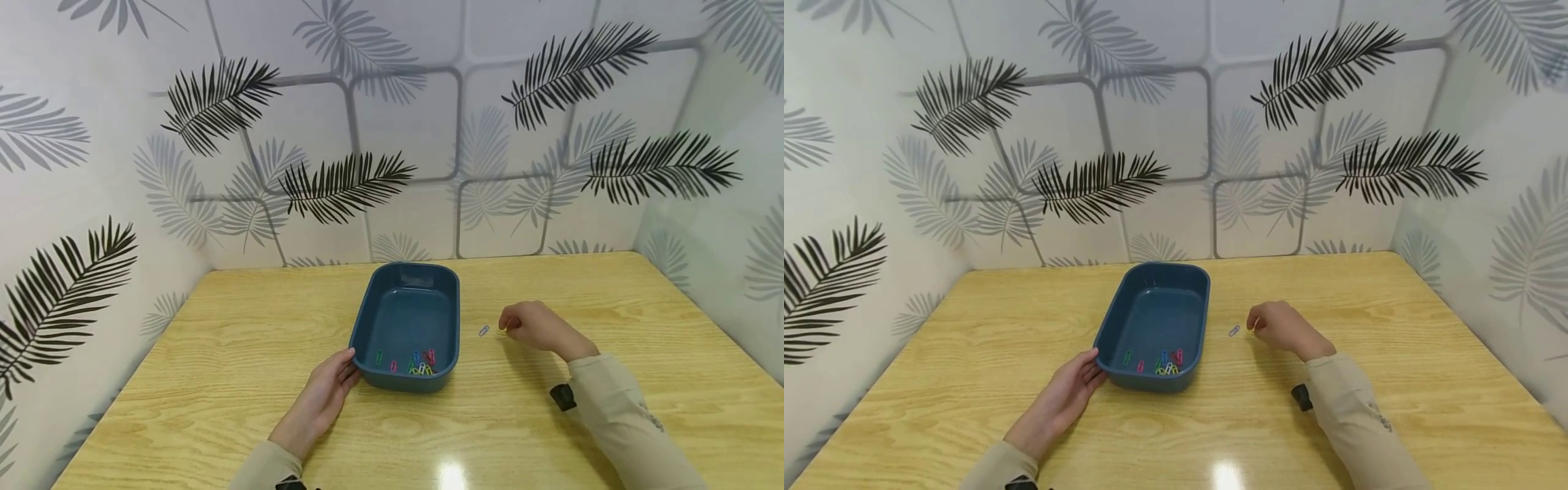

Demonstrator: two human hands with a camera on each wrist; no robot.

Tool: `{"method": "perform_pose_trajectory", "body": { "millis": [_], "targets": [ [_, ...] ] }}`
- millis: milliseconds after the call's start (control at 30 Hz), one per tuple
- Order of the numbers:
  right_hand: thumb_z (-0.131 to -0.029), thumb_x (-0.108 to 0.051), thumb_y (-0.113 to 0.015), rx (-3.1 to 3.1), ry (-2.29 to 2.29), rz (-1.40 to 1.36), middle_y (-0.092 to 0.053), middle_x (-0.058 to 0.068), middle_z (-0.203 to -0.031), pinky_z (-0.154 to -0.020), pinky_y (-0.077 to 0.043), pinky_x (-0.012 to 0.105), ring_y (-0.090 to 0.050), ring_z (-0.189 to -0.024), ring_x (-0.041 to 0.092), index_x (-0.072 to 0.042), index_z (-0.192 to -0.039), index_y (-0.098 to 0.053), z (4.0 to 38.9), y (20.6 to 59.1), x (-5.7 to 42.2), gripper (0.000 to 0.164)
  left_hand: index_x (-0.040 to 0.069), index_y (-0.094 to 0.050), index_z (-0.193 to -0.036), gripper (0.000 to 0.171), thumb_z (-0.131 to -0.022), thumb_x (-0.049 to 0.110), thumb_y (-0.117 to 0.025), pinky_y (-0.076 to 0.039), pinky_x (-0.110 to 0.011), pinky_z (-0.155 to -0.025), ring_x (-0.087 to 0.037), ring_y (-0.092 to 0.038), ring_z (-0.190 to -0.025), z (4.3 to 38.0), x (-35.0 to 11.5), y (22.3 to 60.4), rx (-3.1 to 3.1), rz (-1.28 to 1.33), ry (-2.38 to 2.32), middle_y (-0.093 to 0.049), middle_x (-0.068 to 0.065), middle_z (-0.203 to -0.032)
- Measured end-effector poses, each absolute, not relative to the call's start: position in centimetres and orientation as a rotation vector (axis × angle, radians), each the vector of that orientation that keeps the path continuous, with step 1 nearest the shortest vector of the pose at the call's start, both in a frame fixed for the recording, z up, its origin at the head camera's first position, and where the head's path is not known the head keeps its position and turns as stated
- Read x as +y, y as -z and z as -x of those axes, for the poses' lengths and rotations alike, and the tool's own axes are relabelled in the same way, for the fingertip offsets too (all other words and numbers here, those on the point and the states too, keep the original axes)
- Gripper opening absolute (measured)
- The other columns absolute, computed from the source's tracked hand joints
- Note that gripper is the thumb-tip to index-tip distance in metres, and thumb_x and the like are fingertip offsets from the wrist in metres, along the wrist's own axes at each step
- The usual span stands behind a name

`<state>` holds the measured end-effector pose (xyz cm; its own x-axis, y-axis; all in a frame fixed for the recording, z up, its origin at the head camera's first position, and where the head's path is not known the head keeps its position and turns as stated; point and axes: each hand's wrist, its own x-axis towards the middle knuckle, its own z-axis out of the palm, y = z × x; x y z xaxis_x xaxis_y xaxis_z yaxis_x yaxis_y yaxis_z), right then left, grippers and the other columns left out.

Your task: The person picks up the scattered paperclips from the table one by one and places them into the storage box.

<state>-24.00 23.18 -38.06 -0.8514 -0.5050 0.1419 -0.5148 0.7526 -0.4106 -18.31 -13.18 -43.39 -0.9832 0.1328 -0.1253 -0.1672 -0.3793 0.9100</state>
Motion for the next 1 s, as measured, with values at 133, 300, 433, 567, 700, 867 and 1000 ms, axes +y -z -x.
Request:
{"method": "perform_pose_trajectory", "body": {
  "millis": [133, 300, 433, 567, 700, 867, 1000],
  "targets": [
    [-0.084, 0.009, -0.061, -2.884, -0.678, -0.831, -0.067, 0.006, -0.082, -0.065, -0.053, 0.039, -0.062, -0.074, 0.022, 0.001, -0.09, -0.07, 24.0, 37.9, 22.9, 0.013, -0.015, -0.042, -0.135, 0.049, -0.098, 0.016, -0.054, -0.044, -0.03, -0.096, -0.018, -0.053, -0.113, 18.4, -13.2, 43.3, 1.636, 0.048, -2.468, -0.056, -0.015, -0.127],
    [-0.085, 0.008, -0.062, -2.858, -0.689, -0.795, -0.067, 0.006, -0.082, -0.065, -0.053, 0.039, -0.062, -0.073, 0.021, 0.002, -0.091, -0.07, 23.8, 37.8, 22.5, 0.012, -0.015, -0.042, -0.134, 0.048, -0.098, 0.016, -0.054, -0.043, -0.03, -0.096, -0.018, -0.053, -0.112, 18.4, -13.3, 43.3, 1.63, 0.047, -2.469, -0.057, -0.015, -0.125],
    [-0.087, 0.006, -0.062, -2.839, -0.707, -0.768, -0.067, 0.007, -0.083, -0.065, -0.053, 0.039, -0.062, -0.073, 0.021, 0.002, -0.092, -0.07, 23.8, 37.9, 22.3, 0.01, -0.015, -0.043, -0.133, 0.048, -0.098, 0.015, -0.054, -0.043, -0.032, -0.097, -0.019, -0.053, -0.112, 18.3, -13.2, 43.2, 1.632, 0.051, -2.473, -0.057, -0.014, -0.124],
    [-0.087, 0.005, -0.063, -2.812, -0.728, -0.751, -0.068, 0.008, -0.083, -0.065, -0.053, 0.038, -0.062, -0.073, 0.021, 0.003, -0.092, -0.07, 24.0, 38.1, 22.0, 0.009, -0.014, -0.044, -0.134, 0.046, -0.098, 0.014, -0.054, -0.041, -0.033, -0.099, -0.02, -0.052, -0.114, 18.2, -13.2, 43.2, 1.637, 0.054, -2.474, -0.056, -0.015, -0.126],
    [-0.087, 0.004, -0.064, -2.802, -0.796, -0.736, -0.068, 0.009, -0.084, -0.064, -0.053, 0.035, -0.063, -0.073, 0.021, 0.003, -0.093, -0.07, 24.0, 38.1, 21.7, 0.009, -0.014, -0.044, -0.134, 0.046, -0.098, 0.014, -0.053, -0.041, -0.033, -0.099, -0.02, -0.052, -0.114, 18.2, -13.2, 43.2, 1.636, 0.051, -2.478, -0.056, -0.016, -0.127],
    [-0.09, 0.001, -0.062, -2.82, -0.955, -0.698, -0.069, 0.01, -0.087, -0.061, -0.053, 0.033, -0.067, -0.073, 0.024, 0.005, -0.1, -0.069, 23.5, 37.5, 20.8, 0.012, -0.015, -0.045, -0.132, 0.045, -0.098, 0.013, -0.053, -0.042, -0.032, -0.097, -0.021, -0.052, -0.113, 18.3, -13.1, 43.3, 1.634, 0.054, -2.485, -0.056, -0.016, -0.125],
    [-0.09, 0.001, -0.063, -2.8, -1.034, -0.687, -0.069, 0.009, -0.088, -0.063, -0.054, 0.033, -0.068, -0.074, 0.025, 0.003, -0.1, -0.069, 22.9, 36.7, 19.8, 0.012, -0.015, -0.045, -0.132, 0.045, -0.098, 0.013, -0.053, -0.041, -0.033, -0.098, -0.021, -0.051, -0.114, 18.3, -13.2, 43.2, 1.632, 0.06, -2.482, -0.056, -0.017, -0.126]
  ]
}}
